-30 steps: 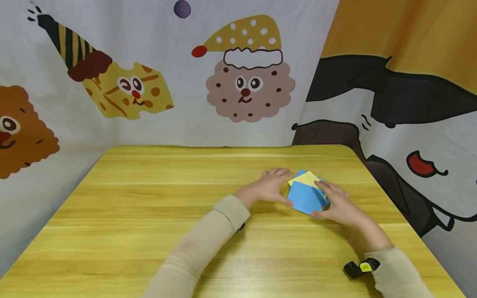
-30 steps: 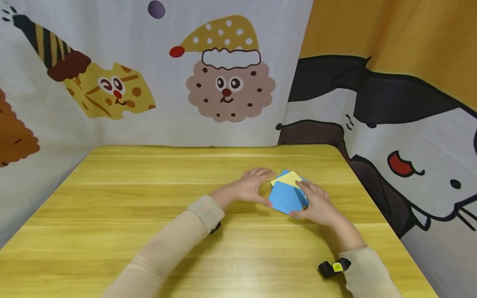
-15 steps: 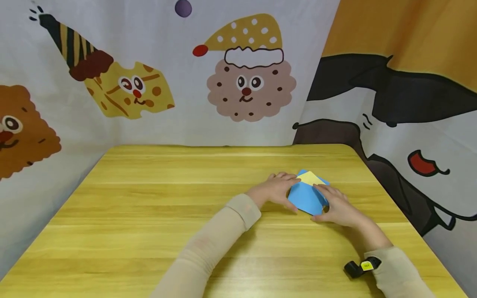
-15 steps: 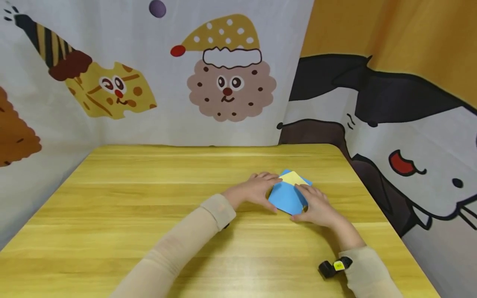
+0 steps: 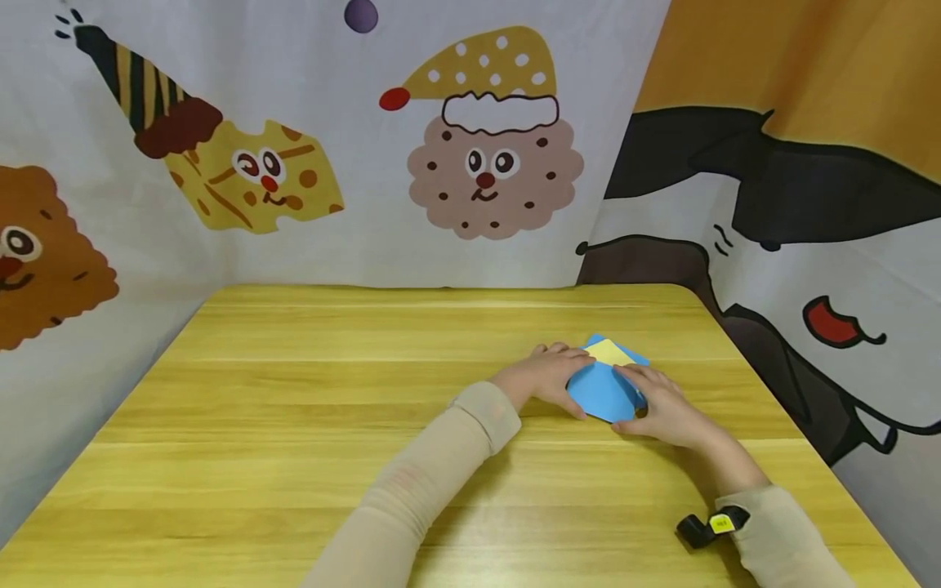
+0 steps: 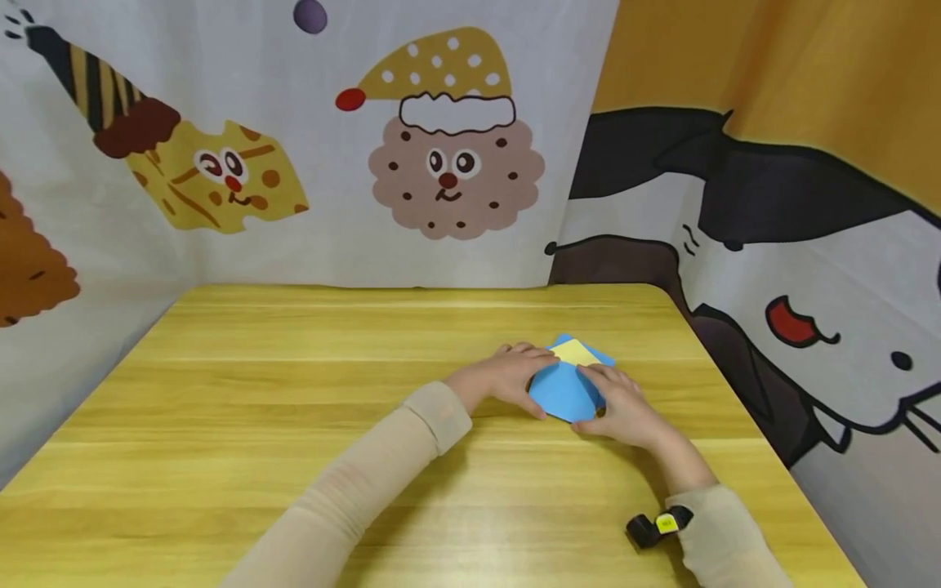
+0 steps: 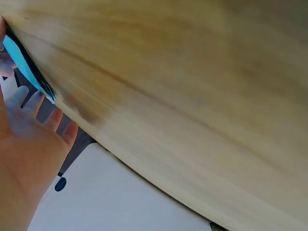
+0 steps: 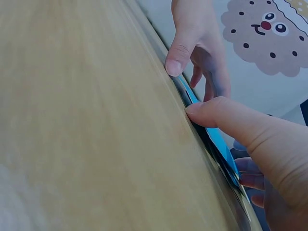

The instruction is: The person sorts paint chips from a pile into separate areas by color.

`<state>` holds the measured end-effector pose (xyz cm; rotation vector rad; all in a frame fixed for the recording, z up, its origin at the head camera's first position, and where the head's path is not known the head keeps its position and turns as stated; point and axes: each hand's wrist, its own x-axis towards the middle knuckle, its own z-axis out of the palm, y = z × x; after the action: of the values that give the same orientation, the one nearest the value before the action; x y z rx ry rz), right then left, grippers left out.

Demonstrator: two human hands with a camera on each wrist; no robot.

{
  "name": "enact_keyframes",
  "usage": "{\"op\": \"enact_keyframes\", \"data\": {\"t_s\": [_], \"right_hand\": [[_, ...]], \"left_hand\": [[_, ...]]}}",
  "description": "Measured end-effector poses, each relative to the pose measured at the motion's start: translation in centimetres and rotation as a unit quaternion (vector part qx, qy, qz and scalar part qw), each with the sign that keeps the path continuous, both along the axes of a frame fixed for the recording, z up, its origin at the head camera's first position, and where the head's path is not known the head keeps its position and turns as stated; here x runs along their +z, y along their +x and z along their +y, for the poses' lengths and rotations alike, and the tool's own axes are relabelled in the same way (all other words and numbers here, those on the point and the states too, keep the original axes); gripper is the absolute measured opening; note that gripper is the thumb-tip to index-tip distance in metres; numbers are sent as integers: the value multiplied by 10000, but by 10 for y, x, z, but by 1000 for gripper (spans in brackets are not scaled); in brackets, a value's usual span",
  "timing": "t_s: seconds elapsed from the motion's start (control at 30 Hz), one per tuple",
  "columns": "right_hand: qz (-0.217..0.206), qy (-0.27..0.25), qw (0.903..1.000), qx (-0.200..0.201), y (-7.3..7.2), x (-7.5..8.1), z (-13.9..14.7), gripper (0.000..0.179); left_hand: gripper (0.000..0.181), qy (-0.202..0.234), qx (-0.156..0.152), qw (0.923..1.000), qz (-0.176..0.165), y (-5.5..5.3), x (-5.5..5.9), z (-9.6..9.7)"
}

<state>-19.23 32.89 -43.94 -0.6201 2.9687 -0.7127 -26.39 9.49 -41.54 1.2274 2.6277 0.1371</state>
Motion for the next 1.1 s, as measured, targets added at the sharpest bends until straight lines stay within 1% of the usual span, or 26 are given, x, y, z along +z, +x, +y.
{"op": "enact_keyframes", "data": {"t_s": [0.23,0.33,0.57,0.63,0.77,0.93,1.1], "right_hand": [[75,-106,9999,73,-1,-3,1,94],[101,-135,9998,94,-1,-2,0,94],[88,-150,9998,119,0,4,-5,94],[134,-126,9998,124,1,8,-9,94],[355,-114,9990,227,1,14,-17,92],[612,-101,9974,366,-3,19,-29,89],[614,-174,9965,542,-9,22,-42,90]], "left_hand": [[99,-20,-89,9998,162,-1,-2,1],[98,14,-125,9998,182,-2,-2,1],[98,175,-148,9991,358,-2,0,-5],[98,242,-158,9987,415,-1,2,-8],[97,419,-151,9975,548,0,5,-17],[98,646,-96,9953,719,-3,5,-32],[97,801,-32,9939,762,-4,5,-48]]}}
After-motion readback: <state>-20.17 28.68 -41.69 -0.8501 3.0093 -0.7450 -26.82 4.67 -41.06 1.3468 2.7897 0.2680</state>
